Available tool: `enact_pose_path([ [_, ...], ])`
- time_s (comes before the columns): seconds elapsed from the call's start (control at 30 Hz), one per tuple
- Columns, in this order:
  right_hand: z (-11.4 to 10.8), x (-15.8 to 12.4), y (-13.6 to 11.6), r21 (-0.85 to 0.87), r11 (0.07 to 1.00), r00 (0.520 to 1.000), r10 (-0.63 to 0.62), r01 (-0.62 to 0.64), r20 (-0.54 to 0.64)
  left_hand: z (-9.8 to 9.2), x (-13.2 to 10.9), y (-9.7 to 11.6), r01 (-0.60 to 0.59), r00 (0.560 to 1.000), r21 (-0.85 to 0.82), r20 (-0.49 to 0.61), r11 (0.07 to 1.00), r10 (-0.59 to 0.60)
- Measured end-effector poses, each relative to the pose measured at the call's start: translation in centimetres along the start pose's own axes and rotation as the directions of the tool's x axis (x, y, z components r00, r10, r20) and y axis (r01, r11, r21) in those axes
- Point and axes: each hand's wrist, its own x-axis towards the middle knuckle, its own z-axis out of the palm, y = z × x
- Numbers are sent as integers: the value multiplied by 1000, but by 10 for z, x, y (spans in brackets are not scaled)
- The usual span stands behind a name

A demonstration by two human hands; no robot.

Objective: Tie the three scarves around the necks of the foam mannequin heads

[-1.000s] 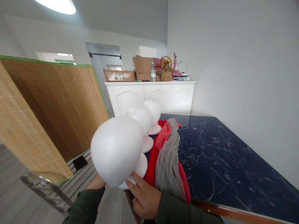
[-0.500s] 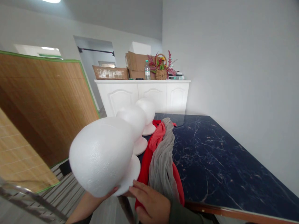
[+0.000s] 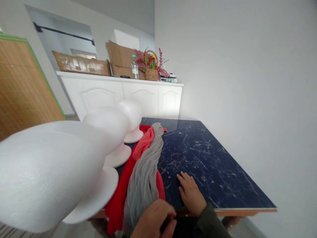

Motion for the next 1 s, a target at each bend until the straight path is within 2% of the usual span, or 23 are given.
enact_pose_path([
  [0.03, -1, -1, -3, -30, 999, 999, -20, 21, 39, 17, 18, 6, -50, 993, 16, 109, 999, 48],
  [0.13, -3, -1, -8, -83, 994, 992, -64, 74, 112, 60, 60, 5, -104, 982, 223, 175, 969, 65],
  [0.23, 0, 0, -6, -94, 994, 994, -53, 62, 94, 89, 73, -16, -88, 989, 414, 148, 906, 28],
  [0.3, 3, 1, -4, -82, 996, 997, -37, 42, 63, 100, 71, -31, -66, 995, 455, 94, 888, 25],
  [0.43, 5, 2, -5, -83, 996, 996, -13, 20, 86, 105, 63, -47, -65, 998, 474, 45, 878, 49],
  [0.7, -1, 1, -7, -63, 998, 990, -8, 17, 140, 98, 62, -39, -74, 997, 515, 71, 854, 43],
  [1.0, 2, 2, -5, -32, 999, 993, -11, 15, 118, 95, 62, -39, -77, 994, 499, 103, 863, 29],
])
